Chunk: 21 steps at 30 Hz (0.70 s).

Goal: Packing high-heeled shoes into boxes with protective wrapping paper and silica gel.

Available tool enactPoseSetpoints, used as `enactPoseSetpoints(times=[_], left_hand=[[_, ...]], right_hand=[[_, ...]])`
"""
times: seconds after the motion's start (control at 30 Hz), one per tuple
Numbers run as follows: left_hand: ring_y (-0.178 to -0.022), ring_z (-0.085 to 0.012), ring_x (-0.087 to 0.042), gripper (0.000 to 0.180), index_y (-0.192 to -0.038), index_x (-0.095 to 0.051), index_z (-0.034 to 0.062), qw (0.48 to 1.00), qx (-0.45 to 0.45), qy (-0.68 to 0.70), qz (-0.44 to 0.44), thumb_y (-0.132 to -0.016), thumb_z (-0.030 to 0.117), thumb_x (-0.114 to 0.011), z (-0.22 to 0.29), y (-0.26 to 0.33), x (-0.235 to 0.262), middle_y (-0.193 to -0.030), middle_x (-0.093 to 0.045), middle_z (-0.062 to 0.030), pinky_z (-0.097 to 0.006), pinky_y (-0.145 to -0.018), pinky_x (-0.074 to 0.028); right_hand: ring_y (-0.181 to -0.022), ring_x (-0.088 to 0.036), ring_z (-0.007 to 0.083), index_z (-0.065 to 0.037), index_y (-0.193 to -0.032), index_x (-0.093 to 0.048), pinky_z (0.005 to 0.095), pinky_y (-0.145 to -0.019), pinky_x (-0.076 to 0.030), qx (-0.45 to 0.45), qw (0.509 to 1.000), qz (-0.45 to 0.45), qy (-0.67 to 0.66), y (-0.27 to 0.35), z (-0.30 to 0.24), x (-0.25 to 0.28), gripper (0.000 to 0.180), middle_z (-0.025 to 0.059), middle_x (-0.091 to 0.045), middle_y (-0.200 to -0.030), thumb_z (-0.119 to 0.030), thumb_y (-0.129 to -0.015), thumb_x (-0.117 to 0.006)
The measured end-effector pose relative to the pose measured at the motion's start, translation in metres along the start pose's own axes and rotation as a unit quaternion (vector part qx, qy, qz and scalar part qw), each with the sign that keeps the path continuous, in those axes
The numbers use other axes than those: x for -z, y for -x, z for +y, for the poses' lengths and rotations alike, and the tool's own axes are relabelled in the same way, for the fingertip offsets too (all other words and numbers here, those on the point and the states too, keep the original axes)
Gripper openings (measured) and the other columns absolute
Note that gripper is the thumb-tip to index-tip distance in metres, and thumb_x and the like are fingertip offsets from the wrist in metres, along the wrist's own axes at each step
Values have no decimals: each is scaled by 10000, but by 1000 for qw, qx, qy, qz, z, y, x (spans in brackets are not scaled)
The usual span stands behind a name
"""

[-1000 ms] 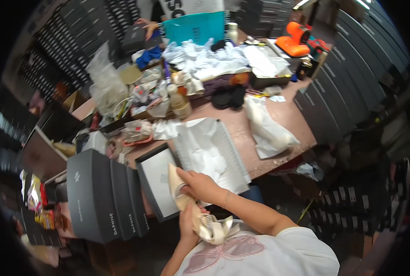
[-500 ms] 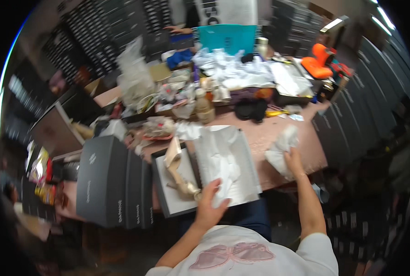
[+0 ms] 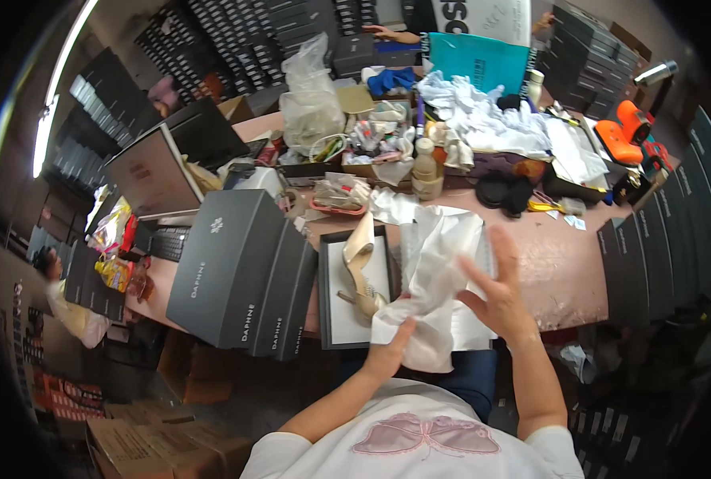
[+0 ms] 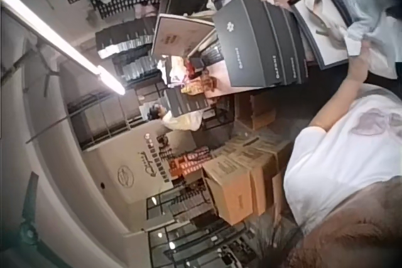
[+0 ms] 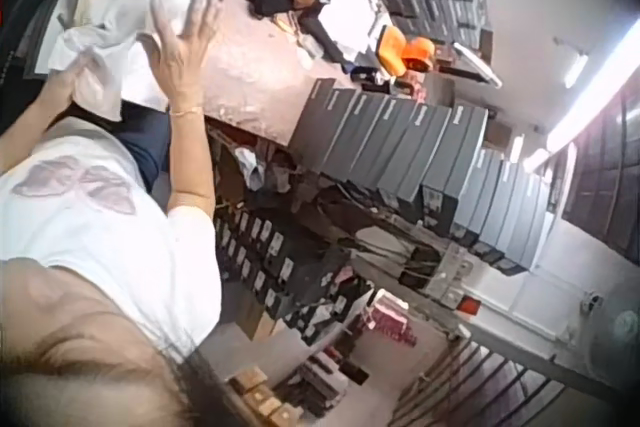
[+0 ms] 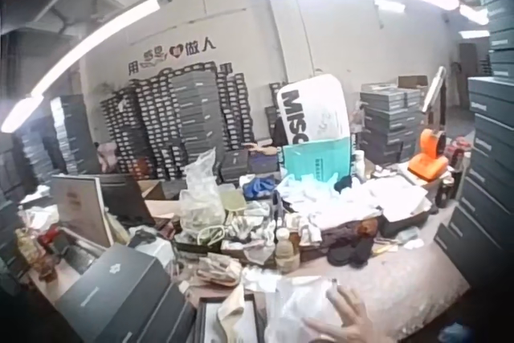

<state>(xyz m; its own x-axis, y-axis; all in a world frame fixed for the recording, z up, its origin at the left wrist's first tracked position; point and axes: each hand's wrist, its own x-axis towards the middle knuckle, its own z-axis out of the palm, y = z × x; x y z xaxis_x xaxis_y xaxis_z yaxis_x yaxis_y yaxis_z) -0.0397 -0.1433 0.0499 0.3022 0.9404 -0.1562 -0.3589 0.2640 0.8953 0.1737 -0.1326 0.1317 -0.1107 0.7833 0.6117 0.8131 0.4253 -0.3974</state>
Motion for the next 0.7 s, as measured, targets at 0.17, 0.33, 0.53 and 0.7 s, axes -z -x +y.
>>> enactPoseSetpoints(times=[0.17, 0.33, 0.53, 0.7], left_hand=[[-1267, -250, -459, 536, -1456, -296, 81, 974, 57, 218, 25, -1006, 344, -423, 6, -22, 29, -1402, -439, -114, -420, -1059, -382], [-1254, -256, -481, 562, -1449, -299, 7, 981, 114, 151, -49, -1009, 346, -387, 35, -23, 98, -1390, -458, -159, -398, -1052, -386], [-1126, -284, -576, 535, -1344, -432, -25, 988, 94, 109, 53, -993, 379, -425, 34, -30, 123, -1276, -547, -170, -391, -960, -469], [-1144, -305, -552, 601, -1290, -462, 7, 954, -115, 122, 247, -972, 513, -405, 96, -19, 42, -1299, -511, -163, -419, -945, -471]], right_hand=[[-1332, -372, 376, -123, -1096, -615, 578, -1114, -188, 26, 965, -192, -174, 52, -53, -83, 293, 93, -536, -1309, -73, -810, -654], [-1123, -552, 343, -92, -1265, -549, 409, -963, -432, 27, 998, -46, -19, 27, -47, -20, 585, 243, -488, -1311, -135, -723, -764], [-835, -658, 298, -94, -1165, -570, 396, -711, -503, -59, 932, -359, 11, 16, -20, 11, 511, 100, -647, -894, -262, -726, -771], [-672, -657, 288, -32, -1008, -604, 361, -617, -500, -211, 969, -72, -103, 67, 48, 8, 412, 153, -663, -827, -367, -804, -727]])
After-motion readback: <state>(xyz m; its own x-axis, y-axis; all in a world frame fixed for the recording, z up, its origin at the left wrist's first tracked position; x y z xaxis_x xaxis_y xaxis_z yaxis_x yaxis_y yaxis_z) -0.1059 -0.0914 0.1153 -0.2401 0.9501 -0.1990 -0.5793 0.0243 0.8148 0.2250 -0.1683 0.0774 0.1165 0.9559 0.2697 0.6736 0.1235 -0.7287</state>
